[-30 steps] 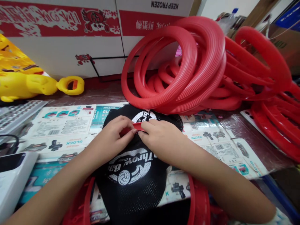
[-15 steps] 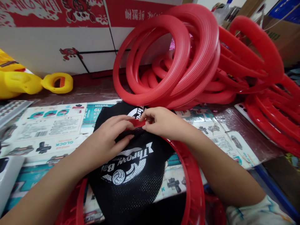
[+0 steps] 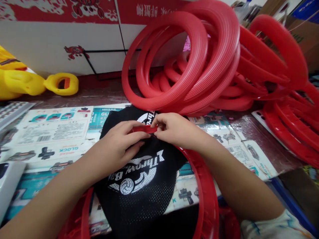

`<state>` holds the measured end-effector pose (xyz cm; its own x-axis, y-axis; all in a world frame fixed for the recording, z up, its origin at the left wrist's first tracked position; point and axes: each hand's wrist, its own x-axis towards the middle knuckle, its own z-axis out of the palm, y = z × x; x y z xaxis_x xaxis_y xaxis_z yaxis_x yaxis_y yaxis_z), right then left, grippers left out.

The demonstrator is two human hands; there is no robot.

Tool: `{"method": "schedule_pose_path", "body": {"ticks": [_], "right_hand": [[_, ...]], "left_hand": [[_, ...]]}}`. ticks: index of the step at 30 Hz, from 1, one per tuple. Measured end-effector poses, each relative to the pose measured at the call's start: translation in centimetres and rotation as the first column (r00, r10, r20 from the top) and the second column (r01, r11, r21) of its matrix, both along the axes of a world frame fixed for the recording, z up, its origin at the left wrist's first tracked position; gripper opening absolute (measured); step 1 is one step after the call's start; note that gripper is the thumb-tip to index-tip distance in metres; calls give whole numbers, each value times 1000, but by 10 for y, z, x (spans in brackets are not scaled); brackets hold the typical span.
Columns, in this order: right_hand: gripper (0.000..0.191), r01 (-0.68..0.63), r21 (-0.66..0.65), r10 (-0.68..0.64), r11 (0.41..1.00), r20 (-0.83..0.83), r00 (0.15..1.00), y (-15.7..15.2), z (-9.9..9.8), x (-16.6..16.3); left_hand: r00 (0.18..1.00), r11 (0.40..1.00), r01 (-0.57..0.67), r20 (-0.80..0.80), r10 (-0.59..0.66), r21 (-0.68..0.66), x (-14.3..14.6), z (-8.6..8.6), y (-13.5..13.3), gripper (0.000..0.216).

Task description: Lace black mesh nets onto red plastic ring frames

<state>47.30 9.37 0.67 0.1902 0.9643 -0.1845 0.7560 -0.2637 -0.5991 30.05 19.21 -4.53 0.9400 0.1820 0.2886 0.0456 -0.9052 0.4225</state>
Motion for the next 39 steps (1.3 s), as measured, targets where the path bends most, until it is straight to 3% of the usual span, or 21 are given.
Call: {"method": "schedule_pose_path", "body": {"ticks": [10, 18, 23, 26, 30, 34, 39], "right_hand": [[20, 4, -51, -3, 999, 25, 1000, -1, 4, -1], [8, 50, 33, -53, 998, 127, 990, -2, 9, -3], [29, -43, -130, 78, 991, 276, 958, -9, 22, -16], [28, -97, -222, 185, 970, 420, 889, -10, 22, -23], [28, -39, -270, 191, 962, 565, 803, -6, 14, -31], [25, -19, -281, 179, 960, 555, 813, -4, 7, -33], [18, -32, -38, 45, 999, 433, 900, -5, 7, -26]], "left_hand": [[1000, 997, 9, 19, -11, 77, 2, -3, -2, 28], [987, 993, -104, -131, 97, -53, -2, -2, 11, 29], [962, 975, -216, -183, 205, -44, -9, 3, 19, 28], [934, 962, -274, -240, 264, -10, -12, 9, 16, 33], [872, 935, -346, -342, 350, 73, -13, 16, 12, 37], [946, 966, -246, -197, 257, 76, -10, 14, 11, 31], [995, 994, -79, -72, 73, -75, -3, 1, 11, 33]]}}
